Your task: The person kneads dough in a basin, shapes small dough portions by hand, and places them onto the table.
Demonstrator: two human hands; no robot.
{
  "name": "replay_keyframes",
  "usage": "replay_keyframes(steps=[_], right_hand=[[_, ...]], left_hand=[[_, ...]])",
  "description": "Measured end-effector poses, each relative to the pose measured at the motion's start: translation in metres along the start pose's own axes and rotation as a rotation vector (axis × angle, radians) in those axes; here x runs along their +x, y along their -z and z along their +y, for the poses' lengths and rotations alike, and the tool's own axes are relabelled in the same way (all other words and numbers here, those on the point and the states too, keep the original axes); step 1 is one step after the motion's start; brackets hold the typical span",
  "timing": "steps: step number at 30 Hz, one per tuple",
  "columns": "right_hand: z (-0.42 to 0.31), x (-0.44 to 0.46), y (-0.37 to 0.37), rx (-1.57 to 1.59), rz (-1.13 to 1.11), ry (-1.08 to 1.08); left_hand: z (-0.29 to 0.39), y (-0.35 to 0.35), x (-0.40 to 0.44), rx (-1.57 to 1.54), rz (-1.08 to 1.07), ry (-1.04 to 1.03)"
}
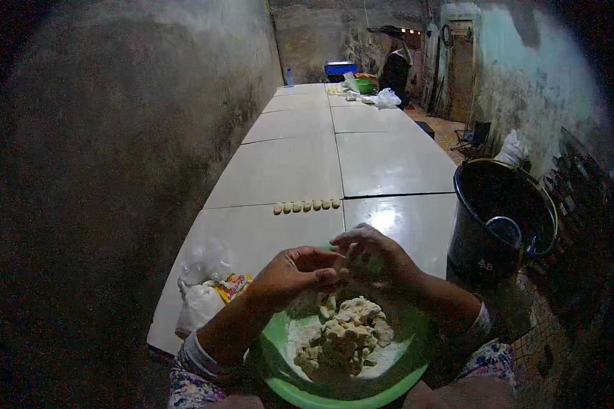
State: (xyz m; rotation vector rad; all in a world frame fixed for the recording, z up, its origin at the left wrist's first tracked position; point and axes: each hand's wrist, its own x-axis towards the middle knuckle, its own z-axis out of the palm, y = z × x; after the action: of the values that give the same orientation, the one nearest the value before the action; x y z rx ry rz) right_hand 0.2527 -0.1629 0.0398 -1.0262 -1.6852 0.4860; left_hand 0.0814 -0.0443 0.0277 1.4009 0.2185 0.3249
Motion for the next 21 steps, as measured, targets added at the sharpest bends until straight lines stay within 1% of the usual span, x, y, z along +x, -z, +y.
replay_keyframes(steps=[1,3,4,5,6,7,8,9,10,11,12,13,14,16,17,19,21], right_hand=[[0.001,0.000,0.002,0.000,0.000,0.000],[0.006,0.002,0.009,0.075,-0.128,0.058],[0.010,0.002,0.007,-0.031,-0.093,0.065],[0.010,0.001,0.009,-0.031,-0.093,0.065],[0.008,0.001,0.012,-0.023,-0.115,0.004],[0.007,0.001,0.014,-0.015,-0.137,-0.058],[0.016,0.000,0.012,-0.045,-0.078,0.014],[0.015,-0.001,0.011,-0.045,-0.077,0.013],[0.013,-0.001,0.011,0.019,-0.053,-0.001],[0.012,-0.001,0.010,0.083,-0.029,-0.014],[0.014,-0.001,0.011,0.121,-0.038,0.107],[0.014,-0.001,0.013,0.121,-0.038,0.107],[0.013,-0.002,0.014,0.075,-0.062,0.110],[0.014,-0.002,0.015,0.030,-0.086,0.111],[0.015,-0.002,0.014,0.051,-0.095,0.085],[0.009,-0.001,0.011,0.072,-0.103,0.058],[0.000,-0.002,0.005,0.225,-0.031,-0.205]], left_hand=[[0.000,-0.002,0.000,-0.034,0.024,-0.037],[0.004,-0.005,-0.001,-0.005,0.057,-0.045],[0.005,-0.007,-0.002,0.014,0.075,-0.057],[0.006,-0.008,-0.003,0.033,0.092,-0.068],[0.010,-0.010,-0.005,0.180,0.090,-0.032],[0.009,-0.012,-0.004,0.180,0.090,-0.031],[0.006,-0.014,-0.003,0.099,0.046,-0.057],[0.003,-0.014,-0.002,0.017,0.003,-0.082],[-0.006,-0.007,-0.002,0.056,-0.061,-0.030],[-0.009,-0.005,-0.002,0.056,-0.060,-0.030],[-0.009,-0.006,-0.001,0.167,-0.103,-0.083],[-0.009,-0.006,-0.001,0.276,-0.146,-0.136],[-0.011,-0.010,-0.002,0.217,-0.074,-0.120],[-0.010,-0.010,-0.003,0.246,-0.070,-0.092],[-0.010,-0.010,-0.003,0.276,-0.066,-0.064],[-0.009,-0.013,-0.004,0.327,-0.033,-0.090],[-0.003,-0.017,-0.007,0.326,-0.018,-0.079]])
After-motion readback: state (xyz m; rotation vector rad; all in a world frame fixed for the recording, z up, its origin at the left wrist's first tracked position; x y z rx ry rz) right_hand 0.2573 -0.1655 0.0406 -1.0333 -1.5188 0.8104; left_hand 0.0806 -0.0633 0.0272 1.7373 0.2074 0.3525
